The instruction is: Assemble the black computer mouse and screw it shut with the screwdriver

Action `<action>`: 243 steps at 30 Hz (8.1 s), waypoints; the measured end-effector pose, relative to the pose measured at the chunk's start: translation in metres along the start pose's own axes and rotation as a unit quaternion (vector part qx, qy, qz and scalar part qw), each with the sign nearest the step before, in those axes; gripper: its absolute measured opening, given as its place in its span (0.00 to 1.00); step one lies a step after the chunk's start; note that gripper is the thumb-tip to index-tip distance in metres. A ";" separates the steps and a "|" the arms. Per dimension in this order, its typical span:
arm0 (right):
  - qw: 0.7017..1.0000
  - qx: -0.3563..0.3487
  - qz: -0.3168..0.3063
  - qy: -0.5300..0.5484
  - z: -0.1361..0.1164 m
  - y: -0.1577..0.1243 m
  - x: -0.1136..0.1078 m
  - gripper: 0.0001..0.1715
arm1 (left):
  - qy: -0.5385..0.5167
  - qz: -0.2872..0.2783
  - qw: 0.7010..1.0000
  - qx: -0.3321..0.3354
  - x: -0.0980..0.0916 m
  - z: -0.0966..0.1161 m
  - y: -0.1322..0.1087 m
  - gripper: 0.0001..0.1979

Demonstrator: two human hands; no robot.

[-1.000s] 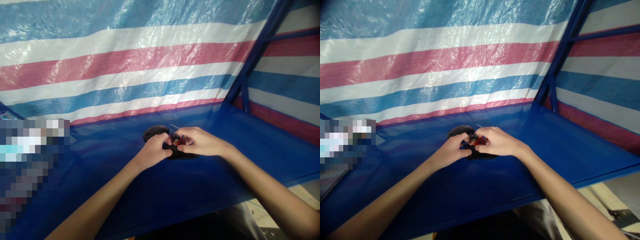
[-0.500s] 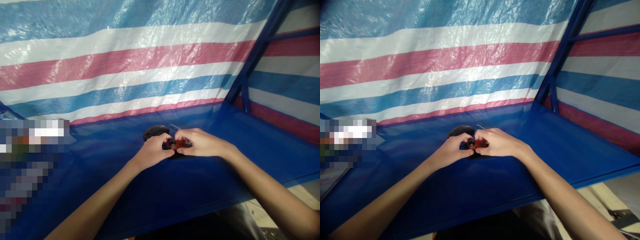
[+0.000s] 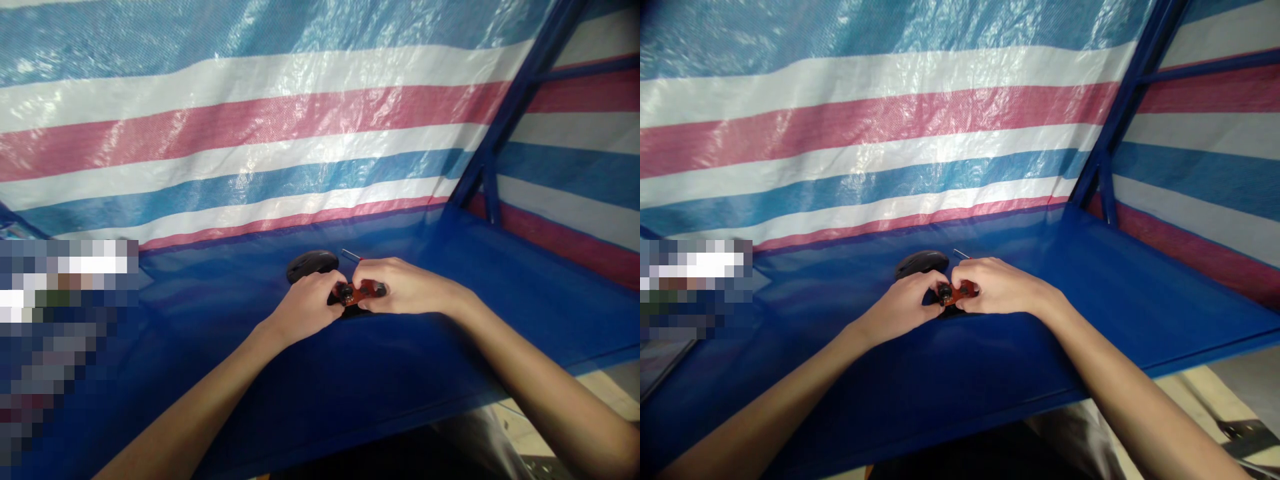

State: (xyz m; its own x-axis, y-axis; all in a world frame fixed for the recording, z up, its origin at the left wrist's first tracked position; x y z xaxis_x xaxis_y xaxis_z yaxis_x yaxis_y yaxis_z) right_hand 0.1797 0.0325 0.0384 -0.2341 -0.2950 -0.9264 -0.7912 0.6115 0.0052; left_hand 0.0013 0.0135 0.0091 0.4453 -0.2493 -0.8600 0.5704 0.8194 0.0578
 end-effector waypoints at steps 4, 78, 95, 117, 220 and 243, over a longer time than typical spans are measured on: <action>1.000 -0.010 -0.005 0.001 0.000 0.000 -0.001 0.05 | -0.001 -0.005 1.000 0.003 -0.002 -0.002 0.001 0.12; 0.998 -0.007 -0.026 -0.054 0.002 0.002 0.006 0.09 | 0.031 -0.040 0.998 0.044 -0.006 -0.004 -0.001 0.12; 0.999 -0.002 -0.039 -0.010 0.004 0.002 0.009 0.09 | 0.082 -0.028 0.995 0.045 -0.003 0.000 0.000 0.12; 0.997 -0.028 -0.031 -0.063 0.005 0.001 0.005 0.14 | 0.086 -0.026 0.995 0.046 -0.002 -0.003 -0.001 0.14; 0.979 -0.026 0.200 0.006 0.006 -0.006 -0.007 0.23 | 0.043 0.206 0.977 0.047 -0.009 -0.003 -0.001 0.14; 0.983 -0.027 0.181 0.007 0.004 -0.006 -0.007 0.23 | 0.040 0.208 0.976 0.046 -0.010 -0.006 0.002 0.12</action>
State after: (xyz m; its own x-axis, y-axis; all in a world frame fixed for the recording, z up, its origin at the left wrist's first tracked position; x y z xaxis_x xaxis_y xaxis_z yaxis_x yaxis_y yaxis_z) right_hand 0.1887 0.0337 0.0430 -0.5137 -0.0754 -0.8547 -0.6830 0.6388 0.3542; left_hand -0.0062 0.0203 0.0144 0.5979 0.1389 -0.7895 0.4136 0.7902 0.4523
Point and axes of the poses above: each hand's wrist, its own y-axis towards the middle knuckle, its own x-axis out of the palm, z = x × y, the point moved 2 cm from there along y, towards the middle knuckle, and after that the axes turned 6 degrees about -z, right-handed, at the moved point
